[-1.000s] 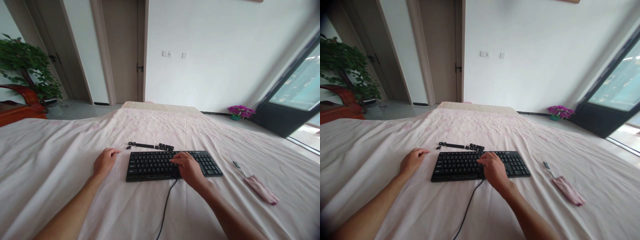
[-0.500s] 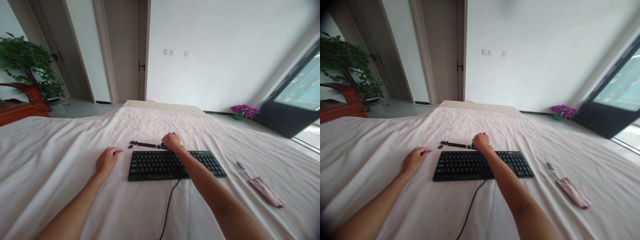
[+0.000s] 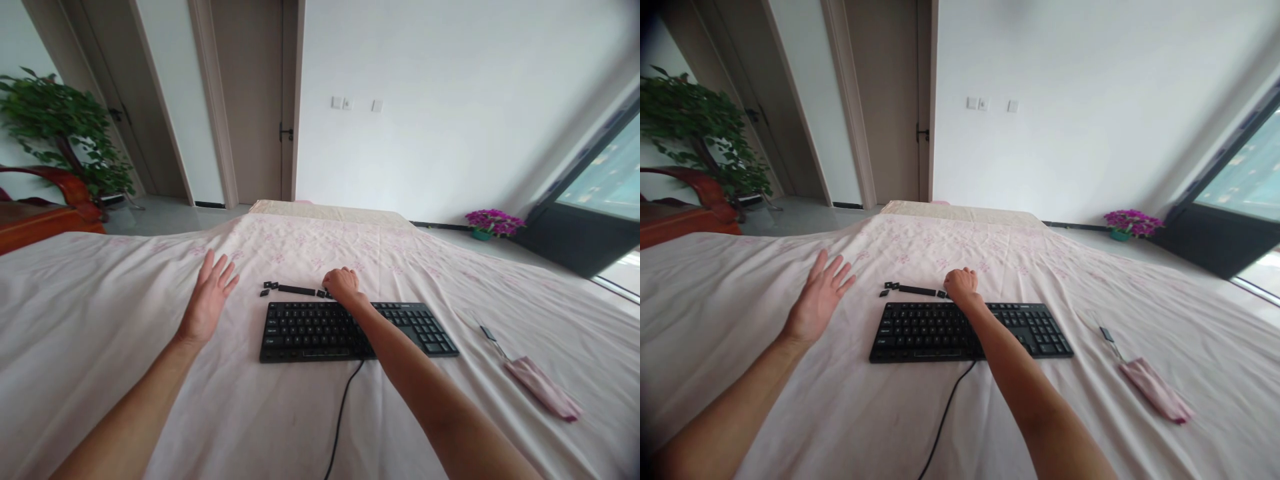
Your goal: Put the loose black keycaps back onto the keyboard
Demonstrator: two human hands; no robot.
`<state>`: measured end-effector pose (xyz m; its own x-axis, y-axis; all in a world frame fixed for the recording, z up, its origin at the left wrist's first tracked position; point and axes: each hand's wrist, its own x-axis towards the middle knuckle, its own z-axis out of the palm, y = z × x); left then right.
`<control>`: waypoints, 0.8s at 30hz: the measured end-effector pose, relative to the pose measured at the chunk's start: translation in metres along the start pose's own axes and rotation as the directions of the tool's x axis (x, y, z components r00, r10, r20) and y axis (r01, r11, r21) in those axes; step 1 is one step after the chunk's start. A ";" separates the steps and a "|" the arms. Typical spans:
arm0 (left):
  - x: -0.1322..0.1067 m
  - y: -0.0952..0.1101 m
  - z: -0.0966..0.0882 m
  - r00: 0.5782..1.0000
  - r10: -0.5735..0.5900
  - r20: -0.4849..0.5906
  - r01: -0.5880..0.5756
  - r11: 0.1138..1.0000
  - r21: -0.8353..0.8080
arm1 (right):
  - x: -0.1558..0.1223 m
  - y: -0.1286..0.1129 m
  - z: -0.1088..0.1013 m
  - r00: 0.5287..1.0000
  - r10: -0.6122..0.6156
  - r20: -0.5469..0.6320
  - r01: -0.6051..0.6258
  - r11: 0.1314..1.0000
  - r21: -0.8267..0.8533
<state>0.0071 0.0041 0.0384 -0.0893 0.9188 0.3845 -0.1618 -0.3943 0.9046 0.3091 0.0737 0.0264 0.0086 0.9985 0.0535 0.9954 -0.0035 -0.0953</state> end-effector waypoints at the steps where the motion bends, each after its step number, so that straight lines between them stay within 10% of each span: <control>1: 0.001 0.015 0.004 0.999 0.052 0.005 -0.052 0.999 0.008 | 0.000 0.001 0.000 1.000 -0.004 0.000 0.004 1.000 -0.001; 5: 0.002 0.055 0.013 0.975 0.193 -0.112 -0.152 0.941 0.302 | 0.000 0.003 0.000 1.000 -0.025 0.016 0.025 1.000 0.000; 8: 0.000 0.041 0.007 0.939 0.336 -0.074 -0.253 0.821 0.512 | 0.002 0.003 -0.001 0.998 -0.046 0.036 0.046 0.999 -0.003; 12: -0.005 -0.013 -0.014 0.978 0.208 0.014 -0.086 0.341 0.936 | 0.003 0.004 -0.003 0.998 -0.063 0.032 0.063 0.998 -0.009; 16: -0.011 -0.051 -0.030 1.000 0.023 0.006 -0.006 -0.002 1.000 | 0.005 0.004 -0.003 0.995 -0.095 0.018 0.096 0.995 -0.033; 24: -0.008 -0.061 -0.039 0.994 -0.090 -0.057 0.056 -0.014 0.998 | 0.008 -0.002 -0.012 0.974 -0.226 0.017 0.226 0.968 -0.112</control>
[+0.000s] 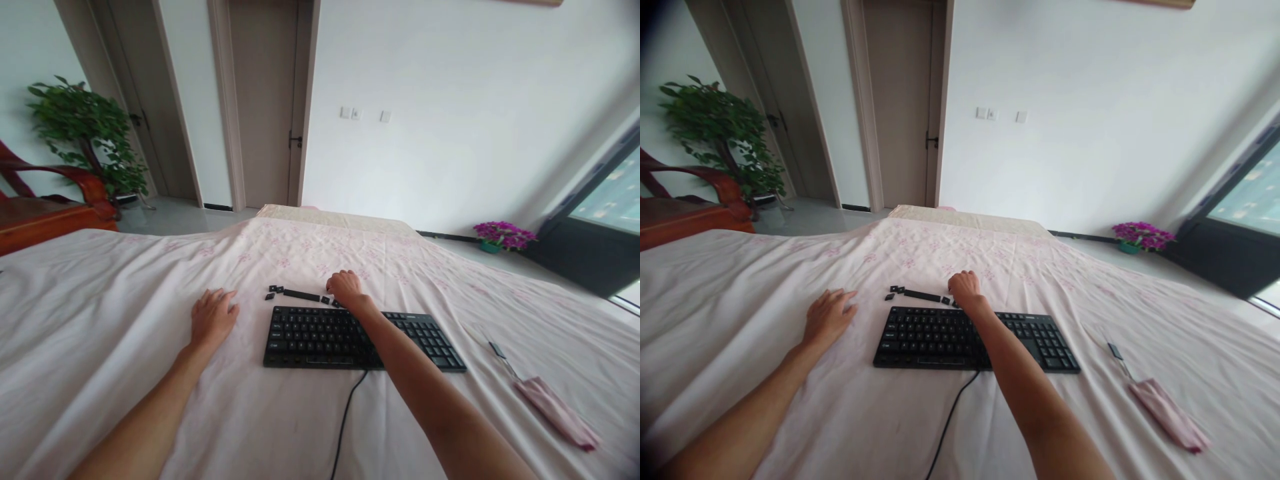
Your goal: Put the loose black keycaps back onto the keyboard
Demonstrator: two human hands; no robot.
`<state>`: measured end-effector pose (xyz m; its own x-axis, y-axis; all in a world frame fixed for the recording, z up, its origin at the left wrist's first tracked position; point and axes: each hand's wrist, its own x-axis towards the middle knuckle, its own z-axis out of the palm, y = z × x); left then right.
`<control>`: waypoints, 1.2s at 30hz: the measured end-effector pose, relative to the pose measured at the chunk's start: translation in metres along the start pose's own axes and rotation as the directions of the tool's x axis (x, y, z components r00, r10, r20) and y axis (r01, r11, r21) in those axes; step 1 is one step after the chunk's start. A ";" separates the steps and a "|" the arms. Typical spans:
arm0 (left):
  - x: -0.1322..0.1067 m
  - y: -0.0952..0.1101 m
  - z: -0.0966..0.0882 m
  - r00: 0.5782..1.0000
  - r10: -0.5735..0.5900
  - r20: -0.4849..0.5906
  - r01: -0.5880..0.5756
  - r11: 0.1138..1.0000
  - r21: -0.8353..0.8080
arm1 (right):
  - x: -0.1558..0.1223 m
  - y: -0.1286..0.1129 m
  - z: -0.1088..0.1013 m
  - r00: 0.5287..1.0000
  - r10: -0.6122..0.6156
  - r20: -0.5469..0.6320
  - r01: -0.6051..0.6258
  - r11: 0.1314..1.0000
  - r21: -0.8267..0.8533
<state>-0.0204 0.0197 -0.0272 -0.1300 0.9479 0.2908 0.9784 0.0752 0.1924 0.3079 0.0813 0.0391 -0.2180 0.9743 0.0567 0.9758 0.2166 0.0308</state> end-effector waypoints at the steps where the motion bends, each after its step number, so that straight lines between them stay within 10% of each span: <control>1: 0.000 -0.001 0.000 1.000 0.000 0.000 0.000 1.000 -0.008 | -0.001 0.000 -0.002 1.000 -0.009 -0.009 0.009 1.000 -0.003; 12: -0.001 0.001 -0.005 1.000 0.021 -0.003 -0.021 0.999 -0.043 | -0.091 0.029 -0.020 0.959 0.074 -0.274 0.042 0.917 0.397; 20: 0.000 -0.003 0.003 0.999 0.041 -0.018 -0.042 0.999 -0.013 | -0.179 0.027 0.006 0.937 0.048 -0.347 0.083 0.932 0.352; 36: -0.002 -0.001 0.001 0.999 0.041 -0.014 -0.041 0.999 -0.013 | -0.193 0.022 0.014 0.933 -0.050 -0.357 0.129 0.971 0.202</control>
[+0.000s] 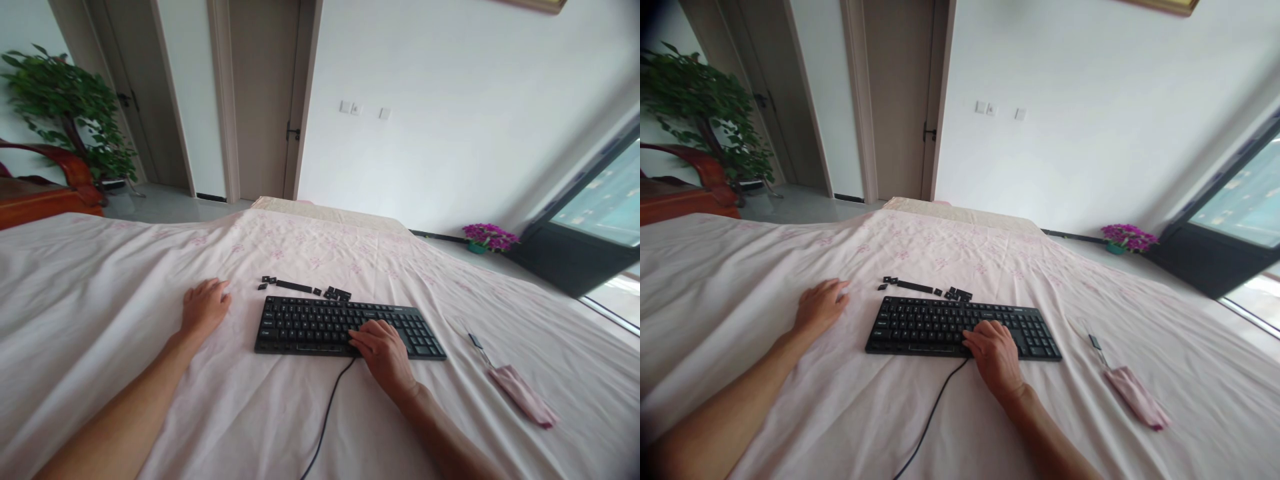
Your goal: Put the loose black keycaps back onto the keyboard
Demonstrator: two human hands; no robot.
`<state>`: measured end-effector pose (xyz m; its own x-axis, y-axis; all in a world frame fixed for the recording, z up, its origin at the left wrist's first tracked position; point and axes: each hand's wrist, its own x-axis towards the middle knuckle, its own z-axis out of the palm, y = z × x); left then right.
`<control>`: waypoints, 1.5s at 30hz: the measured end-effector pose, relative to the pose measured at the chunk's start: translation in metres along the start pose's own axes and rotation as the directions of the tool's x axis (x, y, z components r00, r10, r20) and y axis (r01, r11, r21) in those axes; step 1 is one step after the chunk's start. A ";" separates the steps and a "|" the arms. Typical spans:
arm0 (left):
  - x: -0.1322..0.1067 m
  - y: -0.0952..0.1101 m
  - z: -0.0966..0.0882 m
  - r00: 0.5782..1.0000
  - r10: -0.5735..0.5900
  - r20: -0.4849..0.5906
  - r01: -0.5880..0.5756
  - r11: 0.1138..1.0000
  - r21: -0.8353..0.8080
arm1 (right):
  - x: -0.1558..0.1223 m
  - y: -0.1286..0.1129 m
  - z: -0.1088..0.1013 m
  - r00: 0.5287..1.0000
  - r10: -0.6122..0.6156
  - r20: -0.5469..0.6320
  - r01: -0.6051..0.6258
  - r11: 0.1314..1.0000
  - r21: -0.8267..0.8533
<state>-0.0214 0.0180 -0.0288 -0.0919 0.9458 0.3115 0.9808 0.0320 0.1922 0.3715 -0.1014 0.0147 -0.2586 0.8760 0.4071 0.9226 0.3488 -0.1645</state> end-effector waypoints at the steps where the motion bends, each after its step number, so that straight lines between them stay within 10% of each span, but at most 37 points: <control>1: 0.000 0.000 -0.001 1.000 0.001 0.002 -0.001 1.000 -0.001 | 0.001 -0.001 -0.001 1.000 -0.008 0.005 0.008 1.000 -0.014; 15: -0.001 0.001 -0.001 1.000 -0.002 0.009 0.001 1.000 0.023 | -0.008 -0.022 -0.009 0.965 -0.112 0.235 0.181 0.938 -0.296; 23: -0.001 0.003 -0.002 1.000 -0.002 0.003 0.001 0.999 0.032 | 0.030 -0.004 -0.032 0.990 -0.012 0.140 0.025 0.995 -0.096; 33: 0.001 0.000 0.002 1.000 0.002 0.009 -0.002 0.999 0.034 | 0.140 0.025 0.017 0.938 0.288 0.191 -0.273 0.956 -0.105; 45: 0.003 0.000 0.002 1.000 0.013 0.007 -0.013 0.999 0.044 | 0.175 0.020 0.048 0.893 0.339 0.295 -0.287 0.935 -0.206</control>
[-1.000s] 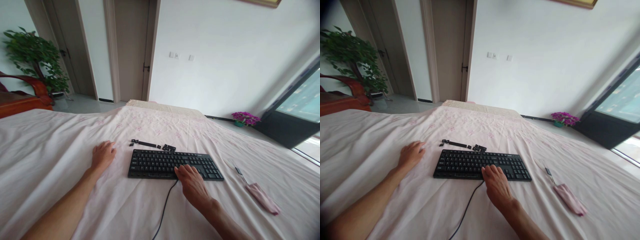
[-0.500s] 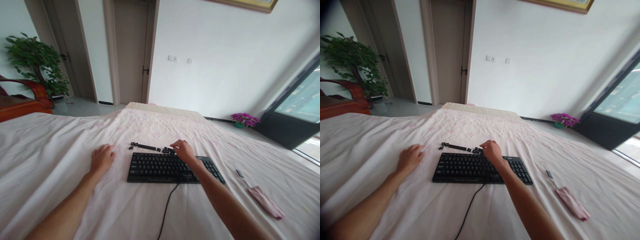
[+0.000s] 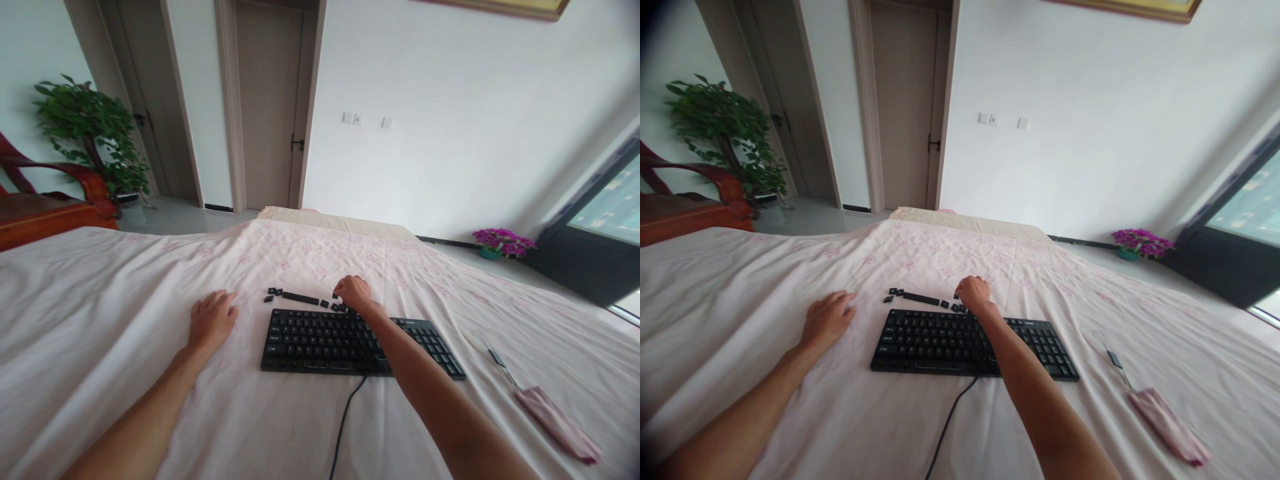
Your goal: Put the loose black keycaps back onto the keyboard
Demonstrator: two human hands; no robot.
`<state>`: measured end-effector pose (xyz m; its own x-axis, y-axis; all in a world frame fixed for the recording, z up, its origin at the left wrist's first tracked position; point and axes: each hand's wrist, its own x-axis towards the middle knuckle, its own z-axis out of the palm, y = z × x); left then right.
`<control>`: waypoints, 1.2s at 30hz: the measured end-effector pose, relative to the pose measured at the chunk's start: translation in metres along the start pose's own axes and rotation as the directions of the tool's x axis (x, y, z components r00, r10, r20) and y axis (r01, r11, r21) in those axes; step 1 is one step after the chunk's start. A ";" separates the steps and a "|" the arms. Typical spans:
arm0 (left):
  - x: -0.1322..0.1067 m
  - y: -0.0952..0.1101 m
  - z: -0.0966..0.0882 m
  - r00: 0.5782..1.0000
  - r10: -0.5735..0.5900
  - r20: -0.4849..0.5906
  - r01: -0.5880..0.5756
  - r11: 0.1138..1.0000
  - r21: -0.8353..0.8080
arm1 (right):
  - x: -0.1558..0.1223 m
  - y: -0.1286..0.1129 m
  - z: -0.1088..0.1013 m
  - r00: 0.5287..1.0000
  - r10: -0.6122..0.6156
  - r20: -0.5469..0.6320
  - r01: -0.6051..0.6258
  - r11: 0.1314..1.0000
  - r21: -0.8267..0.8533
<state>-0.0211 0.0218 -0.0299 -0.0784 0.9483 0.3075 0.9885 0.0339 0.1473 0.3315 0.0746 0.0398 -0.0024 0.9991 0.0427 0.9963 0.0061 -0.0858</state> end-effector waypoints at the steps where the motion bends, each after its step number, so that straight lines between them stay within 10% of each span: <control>1: 0.000 0.000 0.000 1.000 0.001 -0.002 -0.001 1.000 -0.004 | 0.001 0.000 0.001 1.000 -0.012 -0.005 0.012 1.000 -0.007; 15: -0.001 0.003 -0.004 1.000 -0.005 0.007 0.005 1.000 -0.016 | 0.003 -0.003 -0.003 0.994 -0.109 0.022 0.110 0.991 -0.069; 24: -0.001 0.002 -0.004 1.000 0.013 0.017 -0.013 1.000 -0.011 | -0.090 0.045 -0.030 0.949 -0.233 -0.214 0.276 0.940 0.202; 36: 0.000 0.001 -0.001 0.999 0.026 0.020 -0.026 1.000 0.003 | -0.180 0.062 -0.002 0.903 -0.334 -0.269 0.348 0.938 0.004</control>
<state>-0.0205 0.0211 -0.0293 -0.0498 0.9551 0.2920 0.9907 0.0102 0.1359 0.3937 -0.1051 0.0285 -0.3118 0.8890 0.3354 0.9329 0.3534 -0.0696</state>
